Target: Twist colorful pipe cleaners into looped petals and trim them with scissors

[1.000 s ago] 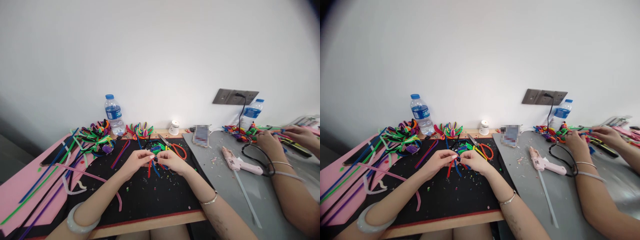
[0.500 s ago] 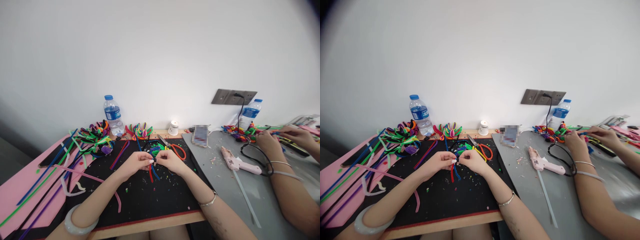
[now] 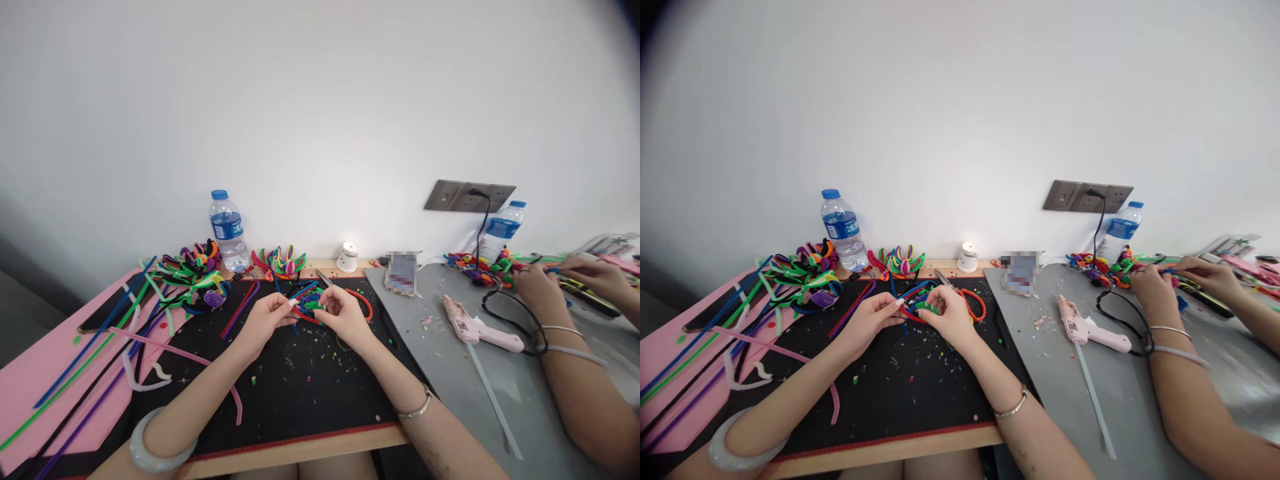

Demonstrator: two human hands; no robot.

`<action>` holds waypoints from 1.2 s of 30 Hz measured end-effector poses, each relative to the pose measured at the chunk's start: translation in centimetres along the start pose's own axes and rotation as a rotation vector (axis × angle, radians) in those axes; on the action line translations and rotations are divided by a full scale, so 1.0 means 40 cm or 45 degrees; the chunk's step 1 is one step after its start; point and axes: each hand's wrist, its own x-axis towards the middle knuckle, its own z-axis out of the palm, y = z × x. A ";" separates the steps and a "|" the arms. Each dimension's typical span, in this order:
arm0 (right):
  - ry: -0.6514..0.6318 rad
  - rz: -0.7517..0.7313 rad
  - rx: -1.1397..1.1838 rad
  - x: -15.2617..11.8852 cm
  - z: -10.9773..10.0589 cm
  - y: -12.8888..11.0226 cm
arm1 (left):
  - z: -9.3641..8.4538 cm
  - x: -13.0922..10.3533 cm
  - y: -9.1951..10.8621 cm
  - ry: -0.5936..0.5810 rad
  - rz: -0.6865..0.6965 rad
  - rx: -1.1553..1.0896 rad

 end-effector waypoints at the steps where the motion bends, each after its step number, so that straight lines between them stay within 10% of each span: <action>1: -0.033 -0.056 -0.077 -0.002 0.001 -0.003 | 0.000 0.000 0.000 0.010 -0.003 -0.009; 19: -0.214 -0.459 -0.598 -0.007 -0.010 -0.012 | -0.002 -0.001 -0.011 -0.042 -0.033 0.023; 36: -0.243 -0.296 -0.556 -0.010 -0.001 -0.016 | -0.011 0.012 -0.025 -0.092 0.226 0.300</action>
